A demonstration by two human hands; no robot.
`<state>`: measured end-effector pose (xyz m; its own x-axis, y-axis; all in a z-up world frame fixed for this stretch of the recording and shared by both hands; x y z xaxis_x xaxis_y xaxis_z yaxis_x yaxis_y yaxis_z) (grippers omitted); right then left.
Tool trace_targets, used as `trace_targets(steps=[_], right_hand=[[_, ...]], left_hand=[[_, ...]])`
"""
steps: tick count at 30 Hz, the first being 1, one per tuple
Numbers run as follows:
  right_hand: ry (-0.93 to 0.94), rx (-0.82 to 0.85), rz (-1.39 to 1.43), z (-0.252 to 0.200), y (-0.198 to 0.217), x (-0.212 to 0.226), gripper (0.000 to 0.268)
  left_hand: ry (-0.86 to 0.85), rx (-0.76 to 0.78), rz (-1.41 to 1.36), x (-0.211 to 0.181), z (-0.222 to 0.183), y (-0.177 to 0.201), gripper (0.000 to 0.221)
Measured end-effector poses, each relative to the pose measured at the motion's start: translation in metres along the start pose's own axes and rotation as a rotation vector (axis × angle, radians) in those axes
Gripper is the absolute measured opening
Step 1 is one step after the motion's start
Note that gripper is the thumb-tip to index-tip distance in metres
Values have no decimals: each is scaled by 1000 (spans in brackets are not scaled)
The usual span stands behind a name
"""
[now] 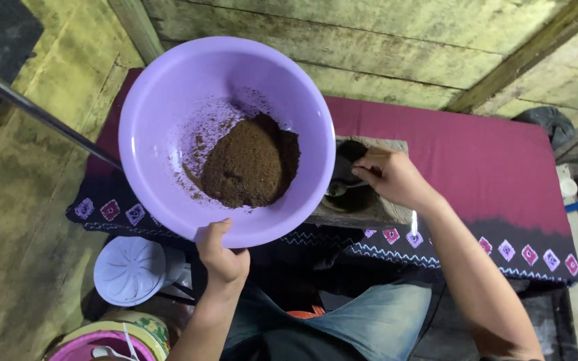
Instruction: Mixing and sifting brown powder in a purple bowl by hand to achieve a uniform consistency.
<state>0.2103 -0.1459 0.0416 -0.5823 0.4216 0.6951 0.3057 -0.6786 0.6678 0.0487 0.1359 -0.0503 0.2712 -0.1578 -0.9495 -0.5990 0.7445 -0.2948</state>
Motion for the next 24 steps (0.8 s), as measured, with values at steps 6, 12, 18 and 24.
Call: trace_targets(steps=[6,12,18,24], right_hand=[[-130,-87,25,-14,-8,-36,14],[-16,-160,-175,-19,2,-5,13],[223,-395,-125,-24,35,57,9],[227,-22,-523,-1,-25,115,11]], left_hand=[[-260,-35,339,73,-8,32,22],[-330,28,345,26,-16,17,18],[-54,108,-62,86,-18,13,45],[-82,159,202,101,-34,-8,44]])
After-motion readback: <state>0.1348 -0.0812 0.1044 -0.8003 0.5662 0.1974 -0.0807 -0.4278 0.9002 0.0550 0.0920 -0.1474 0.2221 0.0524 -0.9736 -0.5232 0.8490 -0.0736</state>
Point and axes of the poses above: each hand's wrist, its own z-axis towards the middle knuckle, its own y-axis out of the back of the hand, x = y × z, the point moved 9 cm from there along z, towards the middle knuckle, and after that the axes turned 13 degrees about z, right-handed, at the moved point
